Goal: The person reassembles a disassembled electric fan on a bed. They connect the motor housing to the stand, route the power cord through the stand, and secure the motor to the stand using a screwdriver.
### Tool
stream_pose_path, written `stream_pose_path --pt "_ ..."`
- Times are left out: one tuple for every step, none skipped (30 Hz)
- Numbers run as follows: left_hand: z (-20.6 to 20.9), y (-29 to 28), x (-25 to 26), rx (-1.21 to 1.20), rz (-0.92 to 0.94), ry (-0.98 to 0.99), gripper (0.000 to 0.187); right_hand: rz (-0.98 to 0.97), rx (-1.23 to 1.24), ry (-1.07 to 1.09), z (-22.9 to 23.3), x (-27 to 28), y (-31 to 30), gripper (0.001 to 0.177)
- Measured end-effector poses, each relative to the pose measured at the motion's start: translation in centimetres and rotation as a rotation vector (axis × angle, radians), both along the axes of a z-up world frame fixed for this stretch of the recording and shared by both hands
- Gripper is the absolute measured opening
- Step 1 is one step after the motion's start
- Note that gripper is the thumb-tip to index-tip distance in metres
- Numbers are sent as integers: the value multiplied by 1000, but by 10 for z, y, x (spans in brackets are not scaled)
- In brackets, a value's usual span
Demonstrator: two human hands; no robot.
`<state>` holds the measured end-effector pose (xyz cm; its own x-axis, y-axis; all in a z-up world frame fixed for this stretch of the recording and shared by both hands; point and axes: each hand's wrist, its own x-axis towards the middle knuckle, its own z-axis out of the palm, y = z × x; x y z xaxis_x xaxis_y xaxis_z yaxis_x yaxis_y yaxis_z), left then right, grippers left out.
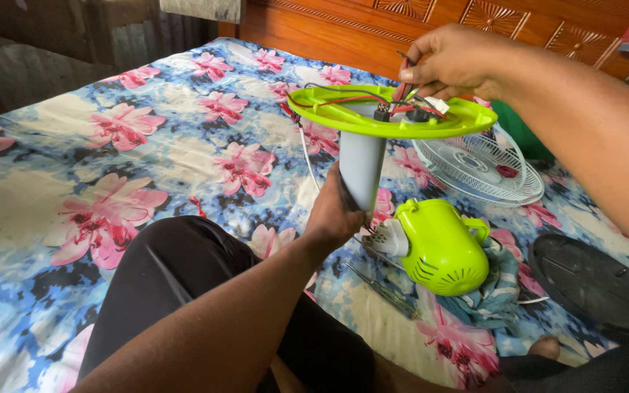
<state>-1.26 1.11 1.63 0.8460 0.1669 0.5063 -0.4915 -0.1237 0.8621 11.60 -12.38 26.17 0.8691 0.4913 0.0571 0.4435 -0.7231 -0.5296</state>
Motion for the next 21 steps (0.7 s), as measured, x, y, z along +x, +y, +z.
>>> stream_pose_path --pt "1 -1 1 25 22 16 104 6 9 8 1 -2 -2 19" --pt "1 0 1 48 50 32 104 18 17 17 3 -5 -1 18" --pt "1 1 1 43 26 47 103 30 24 25 5 -7 1 17" --pt "0 0 0 40 1 62 102 39 42 24 5 -10 2 17" --pt "-1 -1 0 36 -25 77 101 48 60 23 5 -12 4 17" --pt "-1 -2 0 57 -13 122 103 56 80 21 6 -14 5 18" --pt "-2 -3 0 78 0 168 105 70 91 26 6 -15 6 17" --pt "-4 -3 0 97 16 214 106 89 100 32 5 -17 9 17" --pt "-7 -3 1 84 8 279 107 108 110 38 3 -18 12 17" --pt "-8 -3 3 71 -2 343 107 113 107 39 2 -18 15 18" --pt "-10 -3 6 58 -13 407 107 119 105 40 -1 -17 17 19" --pt "-13 -4 9 77 3 393 108 122 104 41 -3 -17 19 20" --pt "-17 -5 11 95 20 380 109 114 85 41 -4 -16 20 19" --pt "-20 -4 13 113 40 366 111 109 66 41 -5 -14 21 20" --pt "-24 -4 15 112 36 416 110 104 47 40 -5 -12 22 21" --pt "-28 -5 17 111 30 467 109 92 95 21 -5 -8 17 22" --pt "-32 -6 18 111 23 518 107 80 144 2 -4 -3 8 24" --pt "-33 -6 19 92 11 503 106 67 195 -21 0 3 -3 25" --pt "-34 -7 19 73 0 489 105 33 239 -99 -2 9 -18 24" --pt "-36 -6 18 48 -9 478 103 3 280 -172 -8 15 -38 23" --pt "-36 -5 18 89 16 510 103 9 376 -148 -19 20 -64 20"
